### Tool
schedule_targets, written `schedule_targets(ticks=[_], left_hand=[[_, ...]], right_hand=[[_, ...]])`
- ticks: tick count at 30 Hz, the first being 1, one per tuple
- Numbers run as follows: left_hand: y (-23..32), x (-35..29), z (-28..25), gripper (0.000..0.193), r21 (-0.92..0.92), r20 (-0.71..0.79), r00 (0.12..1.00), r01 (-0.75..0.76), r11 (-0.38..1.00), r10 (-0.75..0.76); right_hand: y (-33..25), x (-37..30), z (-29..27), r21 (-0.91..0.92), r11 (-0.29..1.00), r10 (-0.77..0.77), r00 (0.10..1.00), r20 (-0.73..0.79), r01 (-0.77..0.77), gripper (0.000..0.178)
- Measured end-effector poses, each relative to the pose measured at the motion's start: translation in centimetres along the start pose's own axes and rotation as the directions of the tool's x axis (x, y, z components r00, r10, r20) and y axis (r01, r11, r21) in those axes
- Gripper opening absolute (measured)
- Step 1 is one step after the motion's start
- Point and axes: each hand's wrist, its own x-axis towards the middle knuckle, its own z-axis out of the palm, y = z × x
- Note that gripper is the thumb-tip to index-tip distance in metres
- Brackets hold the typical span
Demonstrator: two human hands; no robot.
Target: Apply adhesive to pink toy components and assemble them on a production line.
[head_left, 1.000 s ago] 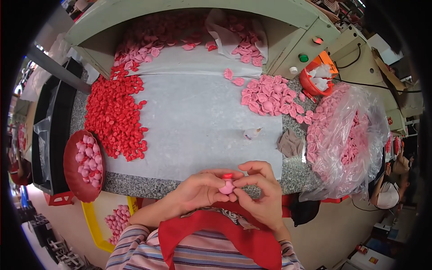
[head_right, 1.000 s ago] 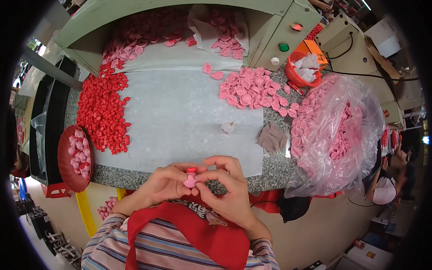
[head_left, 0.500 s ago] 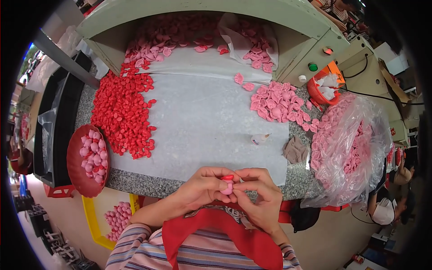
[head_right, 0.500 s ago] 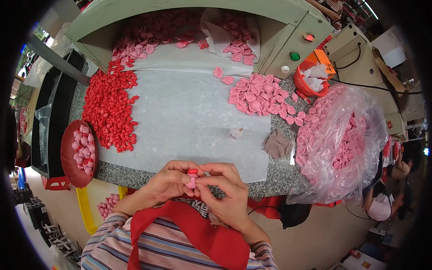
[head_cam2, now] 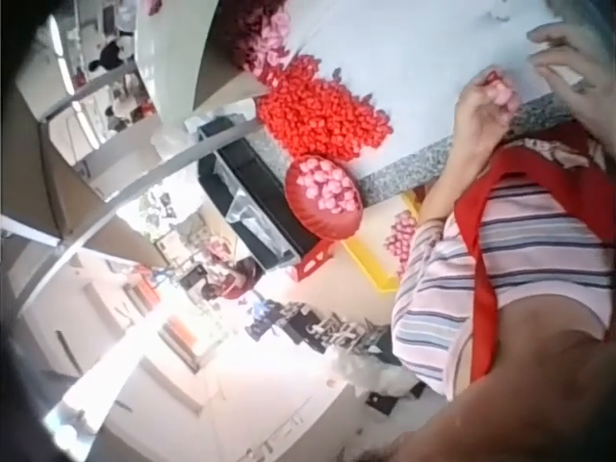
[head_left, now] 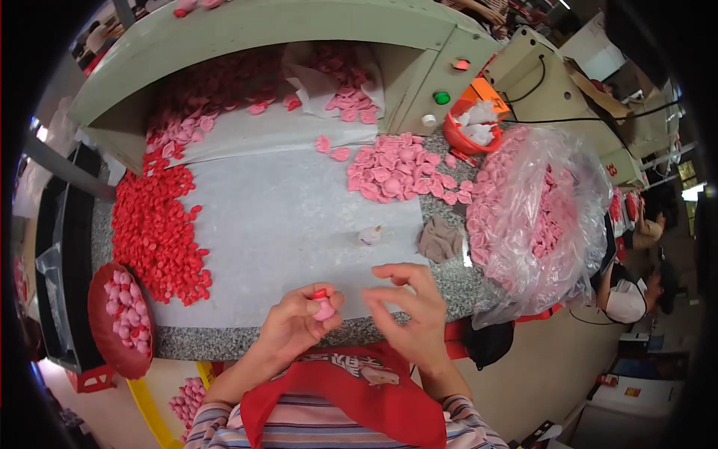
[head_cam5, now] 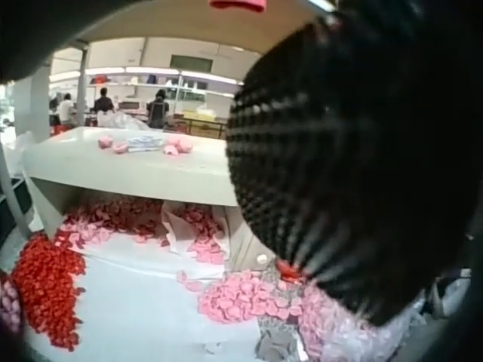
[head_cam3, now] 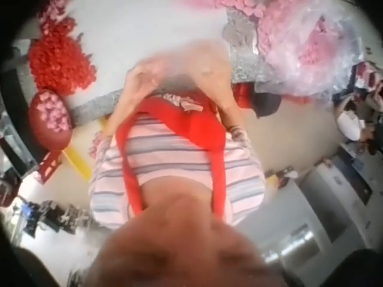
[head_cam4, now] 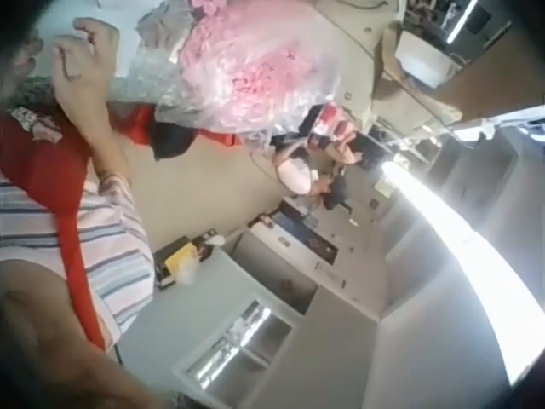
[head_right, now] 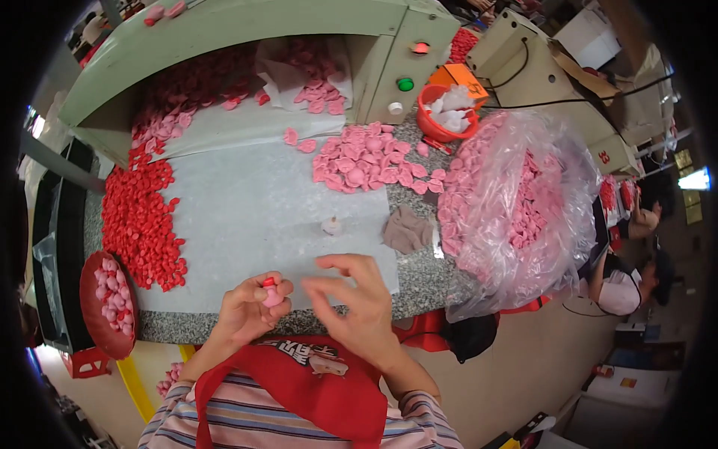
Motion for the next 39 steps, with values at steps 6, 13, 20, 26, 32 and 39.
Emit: schedule_targets(ticks=[6, 13, 20, 26, 32, 39], left_hand=[[0.1, 0.4, -0.9, 0.025, -0.201, -0.049, 0.997, 0.056, 0.978, -0.067], [-0.1, 0.4, -1.1, 0.024, -0.360, 0.026, 0.994, 0.111, 0.926, -0.109], [-0.1, -0.3, -1.4, 0.021, -0.356, 0.050, 0.996, 0.091, 0.930, -0.078], [-0.1, -0.5, -1.5, 0.021, -0.312, 0.014, 0.998, 0.064, 0.948, -0.063], [0.0, -0.6, -1.5, 0.019, -0.187, 0.030, 1.000, 0.010, 0.982, -0.004], [0.7, -1.0, -0.3, 0.038, -0.007, 0.031, 0.999, 0.030, 1.000, -0.029]], right_hand=[[13.0, 1.8, -4.9, -0.314, 0.887, 0.225, 0.910, -0.348, -0.340, 0.011], [21.0, 4.6, -6.3, -0.726, 0.643, 0.155, 0.970, -0.190, -0.245, 0.013], [19.7, 5.3, -6.2, -0.835, 0.543, 0.156, 0.988, -0.001, -0.087, 0.022], [18.8, 5.0, -6.3, -0.879, 0.452, 0.045, 0.987, -0.152, -0.156, 0.020], [6.8, 2.8, -4.4, 0.071, 0.941, 0.338, 0.925, -0.173, -0.331, 0.017], [-0.9, 1.1, 1.4, 0.499, 0.825, 0.092, 0.935, 0.341, -0.264, 0.020]])
